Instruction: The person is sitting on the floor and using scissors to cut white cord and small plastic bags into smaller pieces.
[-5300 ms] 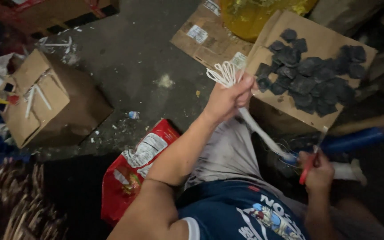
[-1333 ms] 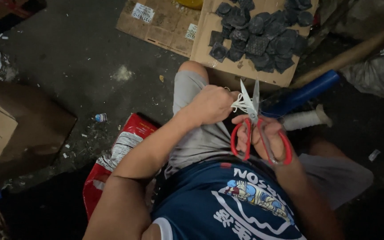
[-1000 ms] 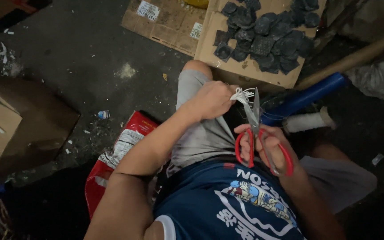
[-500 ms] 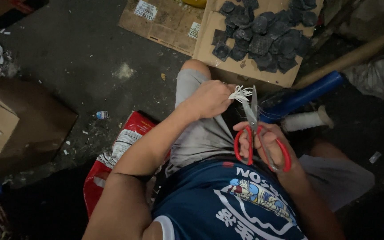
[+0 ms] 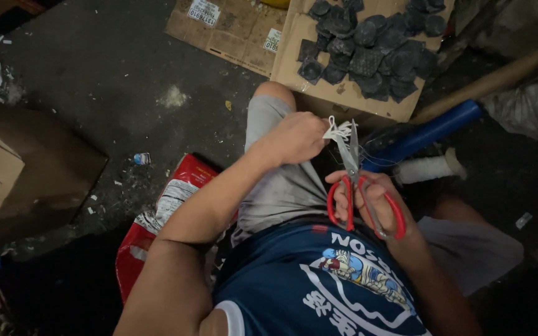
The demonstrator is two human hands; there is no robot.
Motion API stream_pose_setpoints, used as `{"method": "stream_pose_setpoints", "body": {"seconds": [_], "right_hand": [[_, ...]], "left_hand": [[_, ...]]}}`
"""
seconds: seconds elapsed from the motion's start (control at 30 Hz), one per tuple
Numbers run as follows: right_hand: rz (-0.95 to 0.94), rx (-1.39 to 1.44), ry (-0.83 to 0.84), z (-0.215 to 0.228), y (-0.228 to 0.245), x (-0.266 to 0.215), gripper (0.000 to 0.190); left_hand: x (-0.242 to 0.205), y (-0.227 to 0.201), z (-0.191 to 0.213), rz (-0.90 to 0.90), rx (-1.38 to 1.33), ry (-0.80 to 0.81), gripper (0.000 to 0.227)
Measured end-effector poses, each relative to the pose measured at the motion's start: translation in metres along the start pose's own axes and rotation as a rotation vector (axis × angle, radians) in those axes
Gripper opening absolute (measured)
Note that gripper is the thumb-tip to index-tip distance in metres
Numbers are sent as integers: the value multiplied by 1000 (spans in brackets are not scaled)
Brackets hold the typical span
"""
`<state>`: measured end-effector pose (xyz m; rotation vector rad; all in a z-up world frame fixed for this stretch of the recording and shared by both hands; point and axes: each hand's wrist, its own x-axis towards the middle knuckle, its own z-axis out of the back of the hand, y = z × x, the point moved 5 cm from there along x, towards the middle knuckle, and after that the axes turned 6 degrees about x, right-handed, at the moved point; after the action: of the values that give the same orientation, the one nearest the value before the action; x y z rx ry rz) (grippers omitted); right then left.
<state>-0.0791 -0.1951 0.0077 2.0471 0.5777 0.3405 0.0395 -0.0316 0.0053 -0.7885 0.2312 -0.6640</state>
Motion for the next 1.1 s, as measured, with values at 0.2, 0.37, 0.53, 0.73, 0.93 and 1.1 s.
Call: {"method": "stream_pose_setpoints", "body": {"seconds": [0.2,0.37,0.53,0.73,0.93,1.1], "right_hand": [[39,10,0,-8,13,8,80],[31,-12,-48,2,2,-1,87],[36,-5,-40,6,1,-4,87],[51,10,-15,-9,17,7,80],[-45,33,-43,11,-9,-2,94],[-144,205,-41,21,-25,-6,101]], "left_hand": [[0,-2,-21,4,38,78,30],[1,2,-15,29,117,154,35],[2,2,-4,7,87,97,32],[1,-2,-7,-36,234,70,33],[-1,0,-12,-77,367,27,20],[-3,-8,-13,-98,523,-16,11]]}}
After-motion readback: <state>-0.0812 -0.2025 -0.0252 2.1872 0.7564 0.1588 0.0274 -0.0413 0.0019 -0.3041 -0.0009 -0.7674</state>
